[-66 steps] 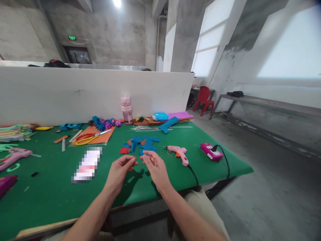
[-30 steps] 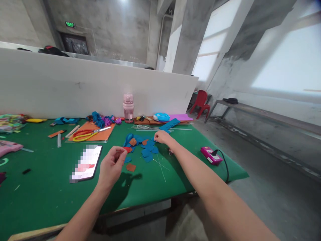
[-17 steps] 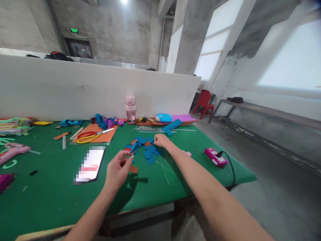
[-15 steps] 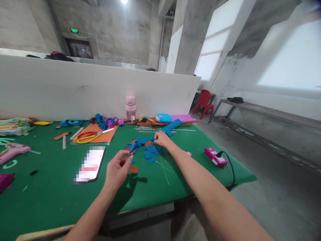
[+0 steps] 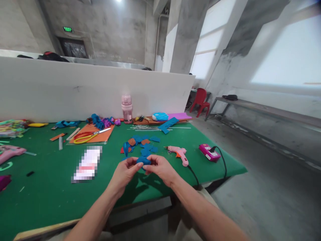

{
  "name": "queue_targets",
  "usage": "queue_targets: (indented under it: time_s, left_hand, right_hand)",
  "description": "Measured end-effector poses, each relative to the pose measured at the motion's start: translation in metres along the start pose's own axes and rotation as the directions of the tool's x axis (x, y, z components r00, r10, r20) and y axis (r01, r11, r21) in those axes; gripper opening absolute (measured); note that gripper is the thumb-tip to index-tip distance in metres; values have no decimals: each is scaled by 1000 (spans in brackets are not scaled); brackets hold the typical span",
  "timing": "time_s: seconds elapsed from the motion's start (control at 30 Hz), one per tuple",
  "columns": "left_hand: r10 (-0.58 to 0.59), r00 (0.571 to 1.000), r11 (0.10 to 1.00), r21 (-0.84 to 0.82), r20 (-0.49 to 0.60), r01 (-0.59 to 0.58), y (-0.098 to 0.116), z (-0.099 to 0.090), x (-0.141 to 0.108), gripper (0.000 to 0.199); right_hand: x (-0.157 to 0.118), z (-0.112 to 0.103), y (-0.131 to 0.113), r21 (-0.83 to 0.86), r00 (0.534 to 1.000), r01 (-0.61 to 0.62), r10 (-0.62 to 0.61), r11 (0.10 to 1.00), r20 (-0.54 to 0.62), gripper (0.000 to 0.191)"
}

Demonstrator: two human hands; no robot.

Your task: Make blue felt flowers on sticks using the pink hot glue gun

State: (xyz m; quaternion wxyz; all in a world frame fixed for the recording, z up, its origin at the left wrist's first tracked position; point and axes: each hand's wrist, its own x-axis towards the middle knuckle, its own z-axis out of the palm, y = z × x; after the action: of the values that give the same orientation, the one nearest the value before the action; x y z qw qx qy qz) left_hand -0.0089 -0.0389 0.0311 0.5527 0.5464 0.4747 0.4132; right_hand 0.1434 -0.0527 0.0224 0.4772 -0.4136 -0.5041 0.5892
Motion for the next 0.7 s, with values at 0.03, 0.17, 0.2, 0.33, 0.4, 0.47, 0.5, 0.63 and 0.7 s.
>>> queue_targets:
  time_s: [0.03,0.17,0.2,0.33,0.4,0.47,0.5,0.63,0.7]
  left_hand:
    - [-16,1000,1000,-1,6,16,-2,3,0,35]
    - [-6,999,1000,24,-36,7,-11,7,3,28]
    - [22,999,998,52,-41,-20,-14,7,4,27]
    - [126,992,975,186,-26,-119,-23,8,7,24]
    - [164,986,959,240,-26,-153,-26,8,8,21]
    - [206,978,939,285,-27,-190,-28,9,9,18]
    - [224,974,930,303,-25,-206,-29,9,9,16]
    - [247,969,910,349,-23,-224,-33,6,13,15]
    - [228,973,916,345,-27,-205,-35,4,15,16]
  right_hand:
    - [0,0,2,18,1000,2,-2,1000,-17,30]
    - [0,-4,11,43,998,-25,28,999,-63,30]
    - [0,-5,13,26,997,-31,33,999,-73,29]
    - [-4,-8,22,-86,994,-44,35,995,-99,29]
    - [-5,-9,28,-101,994,-61,51,993,-93,29]
    - [-5,-8,34,-85,994,-78,71,993,-81,30]
    - [-5,-7,36,-74,994,-83,77,994,-77,30]
    - [-6,-8,28,-116,995,-91,85,989,-59,31]
    - [-8,-21,15,-238,995,-34,10,971,-99,28]
